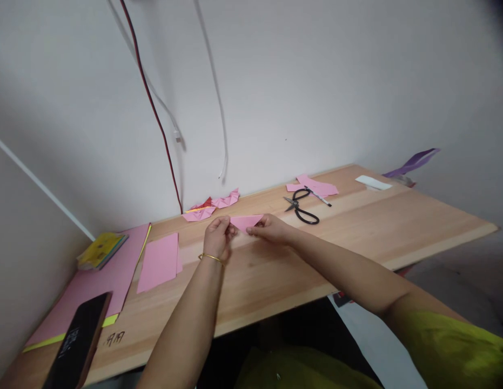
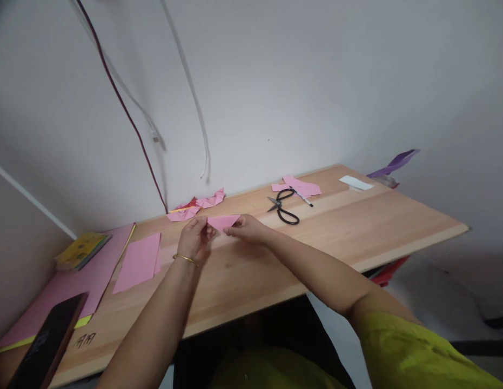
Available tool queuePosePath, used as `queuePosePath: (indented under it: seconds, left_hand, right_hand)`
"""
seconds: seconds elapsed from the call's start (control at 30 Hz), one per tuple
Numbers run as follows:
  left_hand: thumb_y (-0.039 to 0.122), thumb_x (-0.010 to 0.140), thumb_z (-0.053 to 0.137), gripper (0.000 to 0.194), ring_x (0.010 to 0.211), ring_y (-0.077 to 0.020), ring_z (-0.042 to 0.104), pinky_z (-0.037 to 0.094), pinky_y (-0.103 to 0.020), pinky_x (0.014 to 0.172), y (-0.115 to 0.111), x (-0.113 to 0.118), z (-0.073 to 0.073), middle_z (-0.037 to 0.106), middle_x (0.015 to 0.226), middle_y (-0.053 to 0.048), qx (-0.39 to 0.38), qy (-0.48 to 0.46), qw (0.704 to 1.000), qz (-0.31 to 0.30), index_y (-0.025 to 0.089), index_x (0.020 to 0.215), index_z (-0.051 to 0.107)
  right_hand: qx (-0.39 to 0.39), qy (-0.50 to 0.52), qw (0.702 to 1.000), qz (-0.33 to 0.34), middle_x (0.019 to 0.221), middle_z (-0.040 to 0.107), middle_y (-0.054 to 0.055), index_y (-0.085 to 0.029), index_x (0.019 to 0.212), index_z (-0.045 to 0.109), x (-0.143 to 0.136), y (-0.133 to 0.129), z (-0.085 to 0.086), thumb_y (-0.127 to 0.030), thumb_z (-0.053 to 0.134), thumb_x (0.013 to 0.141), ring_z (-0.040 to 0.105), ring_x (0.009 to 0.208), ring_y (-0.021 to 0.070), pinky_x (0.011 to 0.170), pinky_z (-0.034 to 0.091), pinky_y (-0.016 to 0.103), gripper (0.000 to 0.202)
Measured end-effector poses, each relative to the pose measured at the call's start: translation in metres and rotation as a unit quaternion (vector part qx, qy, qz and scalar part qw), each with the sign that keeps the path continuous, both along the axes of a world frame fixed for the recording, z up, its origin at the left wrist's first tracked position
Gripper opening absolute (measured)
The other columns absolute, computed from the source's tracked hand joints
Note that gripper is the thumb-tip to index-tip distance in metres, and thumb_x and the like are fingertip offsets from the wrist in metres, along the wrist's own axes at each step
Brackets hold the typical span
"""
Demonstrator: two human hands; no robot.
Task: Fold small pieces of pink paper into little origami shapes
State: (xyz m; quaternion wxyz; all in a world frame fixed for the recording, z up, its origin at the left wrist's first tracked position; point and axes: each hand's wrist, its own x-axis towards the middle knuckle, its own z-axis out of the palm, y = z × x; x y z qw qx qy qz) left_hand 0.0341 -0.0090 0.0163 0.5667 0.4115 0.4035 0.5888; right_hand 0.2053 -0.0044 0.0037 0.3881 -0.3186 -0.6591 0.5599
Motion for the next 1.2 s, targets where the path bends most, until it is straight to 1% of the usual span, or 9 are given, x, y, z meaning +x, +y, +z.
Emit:
queuePosePath:
  seconds: [0.2,0.3,0.4,0.47,0.53,0.6,0.73,0.93,1.2]
  left_hand:
    - [0.034,0.065,0.067,0.029,0.046,-0.0056,0.044,0.039,-0.021,0.05,-0.001,0.001,0.004,0.045,0.051,0.005,0.015,-0.059,0.998,-0.016,0.015,0.061,0.046]
    - [0.039,0.068,0.064,0.028,0.05,-0.006,0.046,0.041,-0.021,0.053,-0.002,0.001,0.005,0.048,0.056,0.004,0.021,-0.056,0.998,-0.027,0.015,0.069,0.051]
    - [0.04,0.066,0.067,0.029,0.053,-0.0068,0.049,0.042,-0.022,0.056,-0.003,0.001,0.0,0.051,0.059,0.003,0.006,0.014,0.997,-0.074,0.015,0.074,0.054]
    - [0.038,0.062,0.07,0.029,0.053,-0.0074,0.049,0.04,-0.021,0.054,-0.003,0.002,-0.005,0.052,0.057,0.003,0.007,0.096,0.991,-0.093,0.014,0.069,0.054]
    - [0.039,0.062,0.07,0.03,0.051,-0.0077,0.048,0.037,-0.02,0.052,-0.003,0.002,-0.009,0.053,0.055,0.002,0.016,0.169,0.982,-0.081,0.014,0.064,0.054]
    - [0.041,0.063,0.068,0.031,0.049,-0.0076,0.047,0.034,-0.02,0.049,-0.002,0.002,-0.01,0.055,0.054,0.001,0.021,0.219,0.974,-0.058,0.014,0.062,0.054]
    - [0.042,0.063,0.067,0.032,0.047,-0.0074,0.044,0.033,-0.02,0.049,0.0,-0.003,-0.008,0.055,0.052,0.002,0.028,0.264,0.963,-0.041,0.015,0.057,0.051]
    - [0.041,0.066,0.065,0.03,0.051,-0.008,0.047,0.037,-0.02,0.054,0.004,-0.007,-0.007,0.051,0.052,0.003,0.049,0.201,0.978,-0.03,0.015,0.06,0.051]
    - [0.043,0.063,0.068,0.033,0.049,-0.0069,0.046,0.039,-0.019,0.052,0.01,-0.009,-0.012,0.051,0.051,0.004,0.015,0.143,0.989,0.032,0.013,0.072,0.058]
  right_hand:
    - [-0.001,0.0,1.0,-0.008,0.074,0.063,0.003,-0.013,0.081,0.065,0.001,0.0,0.001,-0.037,0.062,0.071,0.054,0.067,0.0115,0.064,0.041,0.023,0.026]
    - [-0.003,0.002,1.0,-0.019,0.075,0.064,0.004,-0.012,0.082,0.065,0.002,0.001,0.0,-0.037,0.062,0.071,0.055,0.068,0.012,0.065,0.042,0.024,0.028]
    - [-0.001,0.002,0.999,-0.034,0.076,0.064,0.004,-0.012,0.083,0.065,0.002,0.001,0.0,-0.04,0.061,0.071,0.055,0.068,0.0126,0.065,0.042,0.024,0.031]
    - [0.008,0.005,0.999,-0.032,0.078,0.064,0.004,-0.012,0.084,0.065,0.001,0.001,0.001,-0.041,0.061,0.071,0.056,0.071,0.0133,0.067,0.042,0.025,0.032]
    - [0.023,0.006,0.999,-0.031,0.08,0.064,0.004,-0.013,0.085,0.064,0.002,0.0,0.003,-0.041,0.062,0.07,0.056,0.074,0.0136,0.069,0.042,0.025,0.033]
    - [0.04,0.001,0.997,-0.062,0.076,0.062,0.002,-0.013,0.083,0.063,0.003,0.001,0.004,-0.042,0.063,0.069,0.055,0.071,0.0126,0.066,0.041,0.024,0.032]
    - [0.068,-0.027,0.988,-0.135,0.063,0.055,-0.002,-0.014,0.072,0.058,0.008,0.003,0.005,-0.045,0.059,0.072,0.048,0.06,0.0097,0.058,0.036,0.021,0.031]
    - [0.087,-0.066,0.987,-0.116,0.066,0.058,0.001,-0.014,0.072,0.061,0.01,0.005,0.008,-0.044,0.048,0.081,0.051,0.064,0.0107,0.064,0.039,0.022,0.035]
    - [0.057,-0.138,0.988,-0.041,0.065,0.056,0.0,-0.013,0.071,0.061,0.007,-0.007,0.014,-0.041,0.053,0.076,0.047,0.059,0.009,0.056,0.035,0.02,0.029]
